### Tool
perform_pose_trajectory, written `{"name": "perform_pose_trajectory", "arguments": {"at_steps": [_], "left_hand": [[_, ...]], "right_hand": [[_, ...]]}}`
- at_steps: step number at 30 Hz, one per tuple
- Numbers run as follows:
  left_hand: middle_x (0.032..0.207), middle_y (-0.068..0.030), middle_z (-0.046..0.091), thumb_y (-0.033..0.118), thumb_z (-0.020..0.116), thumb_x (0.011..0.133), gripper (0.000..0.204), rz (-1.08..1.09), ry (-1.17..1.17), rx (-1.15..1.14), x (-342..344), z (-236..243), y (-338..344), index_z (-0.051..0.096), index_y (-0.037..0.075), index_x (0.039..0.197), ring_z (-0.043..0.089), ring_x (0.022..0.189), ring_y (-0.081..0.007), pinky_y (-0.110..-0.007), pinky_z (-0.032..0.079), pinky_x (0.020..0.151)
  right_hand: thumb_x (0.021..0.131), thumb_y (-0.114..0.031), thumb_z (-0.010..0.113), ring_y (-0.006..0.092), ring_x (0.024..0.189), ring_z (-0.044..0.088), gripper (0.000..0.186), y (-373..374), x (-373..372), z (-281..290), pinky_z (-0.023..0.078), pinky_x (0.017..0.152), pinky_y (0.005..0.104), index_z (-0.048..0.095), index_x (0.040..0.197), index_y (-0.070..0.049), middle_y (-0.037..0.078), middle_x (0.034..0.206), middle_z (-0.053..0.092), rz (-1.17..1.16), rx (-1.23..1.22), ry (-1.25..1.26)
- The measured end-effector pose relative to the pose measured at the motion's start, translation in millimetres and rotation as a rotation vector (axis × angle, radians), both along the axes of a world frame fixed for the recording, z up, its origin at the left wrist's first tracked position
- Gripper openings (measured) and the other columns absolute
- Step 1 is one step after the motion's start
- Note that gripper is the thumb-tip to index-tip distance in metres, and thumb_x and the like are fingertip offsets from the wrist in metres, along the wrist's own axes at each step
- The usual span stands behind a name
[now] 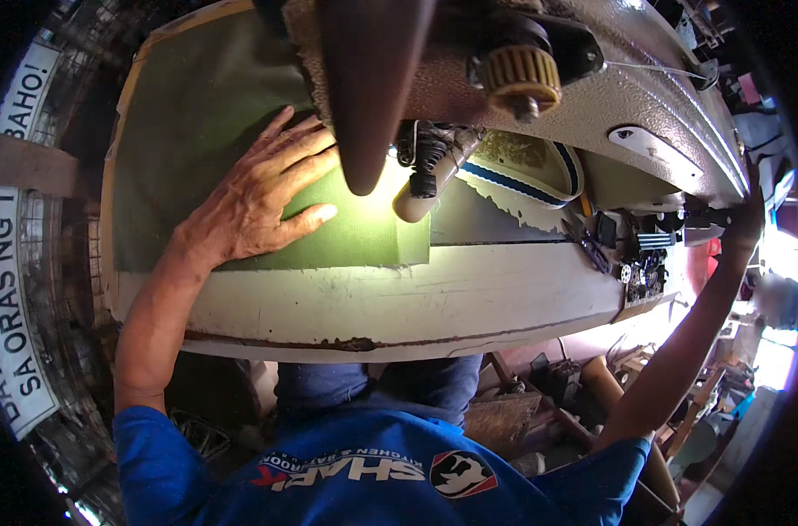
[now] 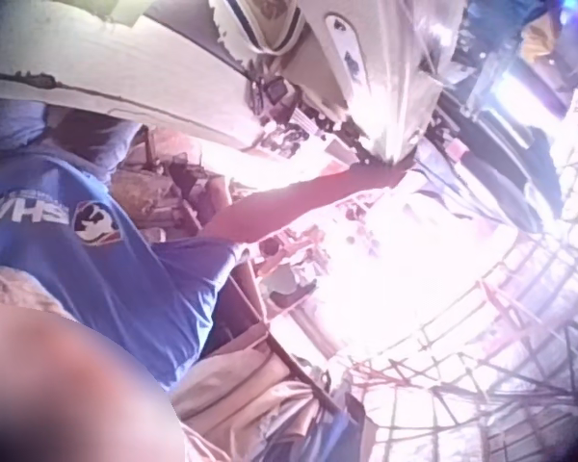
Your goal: Sewing a blue and white striped strap onto a green fabric panel using an industrial sewing machine.
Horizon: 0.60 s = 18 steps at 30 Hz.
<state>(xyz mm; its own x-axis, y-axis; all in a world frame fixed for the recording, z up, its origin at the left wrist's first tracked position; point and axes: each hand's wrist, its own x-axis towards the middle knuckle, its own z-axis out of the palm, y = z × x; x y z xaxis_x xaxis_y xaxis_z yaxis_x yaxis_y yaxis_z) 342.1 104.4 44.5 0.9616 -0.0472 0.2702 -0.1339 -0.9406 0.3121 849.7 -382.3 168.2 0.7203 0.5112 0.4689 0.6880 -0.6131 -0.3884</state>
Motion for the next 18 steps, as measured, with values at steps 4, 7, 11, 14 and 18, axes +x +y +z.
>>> {"name": "perform_pose_trajectory", "arguments": {"at_steps": [4, 7, 11, 14, 18], "left_hand": [[0.145, -0.0164, 0.047, 0.025, 0.068, 0.088, 0.053, 0.004, 0.02, 0.005, 0, 0, 0, 0.054, 0.002, 0.134, 0.039, 0.14, -0.0315, -0.051, 0.023, 0.121], [0.144, -0.0169, 0.047, 0.025, 0.068, 0.088, 0.053, 0.006, 0.018, 0.003, 0, -1, 0, 0.054, 0.002, 0.134, 0.039, 0.141, -0.0316, -0.051, 0.022, 0.121], [0.144, -0.0169, 0.047, 0.024, 0.068, 0.088, 0.055, -0.006, 0.012, 0.021, -2, -2, -1, 0.053, 0.002, 0.135, 0.038, 0.141, -0.0313, -0.051, 0.022, 0.121], [0.143, -0.0172, 0.048, 0.025, 0.067, 0.088, 0.054, 0.022, -0.039, 0.029, -4, -2, -15, 0.053, 0.001, 0.134, 0.039, 0.14, -0.0334, -0.053, 0.024, 0.12], [0.145, -0.0193, 0.043, 0.028, 0.064, 0.089, 0.059, 0.467, -0.08, 0.039, -3, -9, -79, 0.047, -0.001, 0.137, 0.036, 0.139, -0.0377, -0.057, 0.023, 0.117]], "right_hand": [[0.078, 0.008, 0.044, 0.022, 0.105, 0.065, 0.073, -3, -17, -18, 0.054, 0.09, 0.0327, 0.037, 0.15, -0.002, 0.014, 0.135, 0.058, -0.172, 0.116, 0.013], [0.089, -0.008, 0.046, 0.0249, 0.094, 0.067, 0.053, 5, -28, -43, 0.055, 0.084, 0.0361, 0.046, 0.142, -0.004, 0.014, 0.121, 0.064, -0.36, -0.053, -0.326], [0.098, -0.033, 0.047, 0.0312, 0.1, 0.063, 0.043, 24, -51, -95, 0.05, 0.087, 0.044, 0.055, 0.128, -0.002, 0.017, 0.115, 0.064, -0.338, 0.362, -0.4], [0.098, -0.033, 0.046, 0.0371, 0.106, 0.059, 0.041, 36, -67, -107, 0.046, 0.093, 0.0474, 0.055, 0.122, -0.001, 0.018, 0.115, 0.062, -0.447, 0.389, -0.345], [0.101, -0.034, 0.046, 0.029, 0.102, 0.061, 0.038, 42, -73, -94, 0.049, 0.088, 0.0414, 0.054, 0.119, -0.002, 0.014, 0.115, 0.061, -0.334, 0.735, -0.069]]}}
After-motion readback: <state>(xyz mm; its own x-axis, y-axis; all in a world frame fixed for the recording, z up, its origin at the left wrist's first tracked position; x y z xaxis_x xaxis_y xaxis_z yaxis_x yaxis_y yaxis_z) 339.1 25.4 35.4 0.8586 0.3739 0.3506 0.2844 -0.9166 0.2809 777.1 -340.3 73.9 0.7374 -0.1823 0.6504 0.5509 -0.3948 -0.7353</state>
